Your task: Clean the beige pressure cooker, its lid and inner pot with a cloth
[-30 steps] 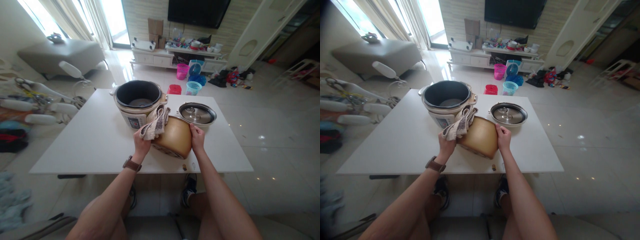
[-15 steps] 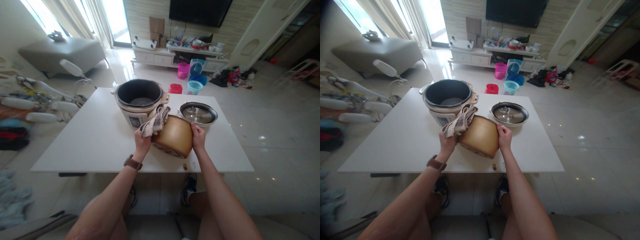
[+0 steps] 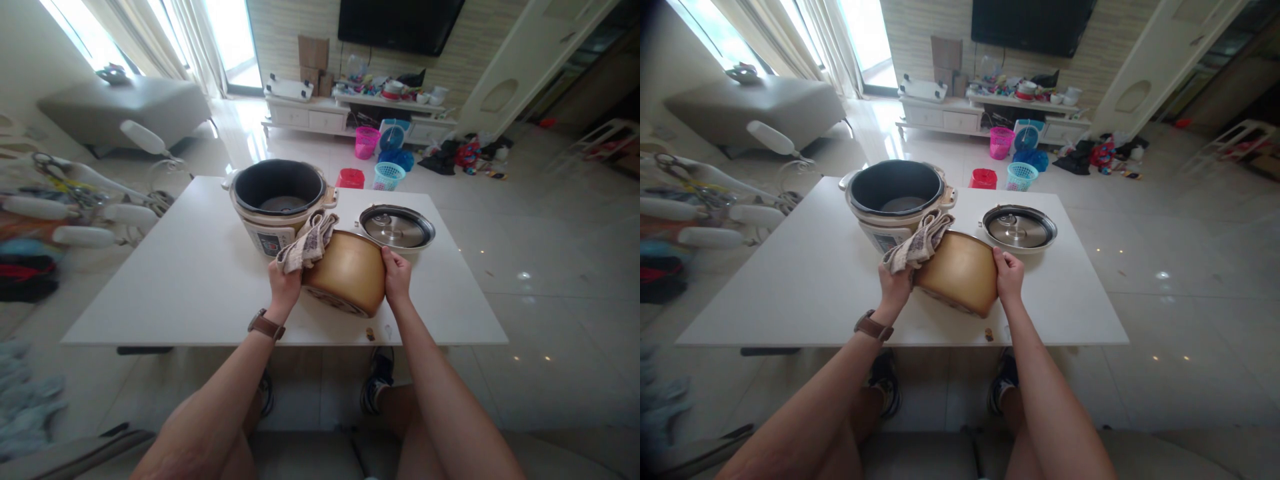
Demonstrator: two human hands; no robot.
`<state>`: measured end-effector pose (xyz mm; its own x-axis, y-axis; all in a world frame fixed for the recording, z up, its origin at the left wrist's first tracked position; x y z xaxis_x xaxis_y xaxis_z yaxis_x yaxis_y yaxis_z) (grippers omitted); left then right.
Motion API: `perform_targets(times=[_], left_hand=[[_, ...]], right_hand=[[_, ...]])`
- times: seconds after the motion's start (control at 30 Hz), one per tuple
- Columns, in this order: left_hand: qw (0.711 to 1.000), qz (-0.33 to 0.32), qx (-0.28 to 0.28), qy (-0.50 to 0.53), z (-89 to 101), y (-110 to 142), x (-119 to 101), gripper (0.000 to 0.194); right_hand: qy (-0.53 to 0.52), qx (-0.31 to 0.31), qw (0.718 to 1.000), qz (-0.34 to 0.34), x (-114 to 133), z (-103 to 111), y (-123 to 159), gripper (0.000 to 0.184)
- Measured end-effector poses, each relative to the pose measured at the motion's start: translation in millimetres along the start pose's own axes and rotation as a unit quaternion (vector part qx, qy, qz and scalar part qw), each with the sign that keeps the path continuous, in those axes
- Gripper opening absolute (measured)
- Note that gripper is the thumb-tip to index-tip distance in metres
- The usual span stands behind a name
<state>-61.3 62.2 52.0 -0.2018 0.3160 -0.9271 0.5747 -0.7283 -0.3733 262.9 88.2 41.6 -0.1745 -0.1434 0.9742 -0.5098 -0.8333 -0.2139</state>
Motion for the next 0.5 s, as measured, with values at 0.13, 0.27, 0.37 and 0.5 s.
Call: perform_targets(times=[0.13, 0.27, 0.37, 0.5], left_hand=[[1.000, 0.012, -0.004, 0.012, -0.4, -1, 3, 0.023], [0.999, 0.042, -0.022, 0.022, 0.5, -4, 11, 0.027], [0.994, 0.099, -0.047, 0.026, 2.4, -5, 29, 0.028], [0.968, 0.236, -0.077, 0.028, 4.2, 3, 69, 0.037]], right_hand=[[0.000, 0.000, 1.000, -0.007, 0, 0, 0, 0.073], [0.001, 0.001, 1.000, -0.002, 1, 0, 0, 0.073], [0.005, 0.001, 1.000, 0.001, 2, 0, 0, 0.073], [-0.003, -0.002, 1.000, 0.001, 1, 1, 0, 0.072]])
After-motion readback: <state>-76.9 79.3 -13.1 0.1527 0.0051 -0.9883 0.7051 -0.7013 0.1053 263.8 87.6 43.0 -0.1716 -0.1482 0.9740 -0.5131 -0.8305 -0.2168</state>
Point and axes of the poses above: each hand's wrist, its own y-axis away from the middle knuckle, its own z-axis out of the back of the hand, x = y × z, the point moved 9 cm from there along -y, towards the middle knuckle, and after that the axes turned 12 degrees about -x, right-handed, at the moved point
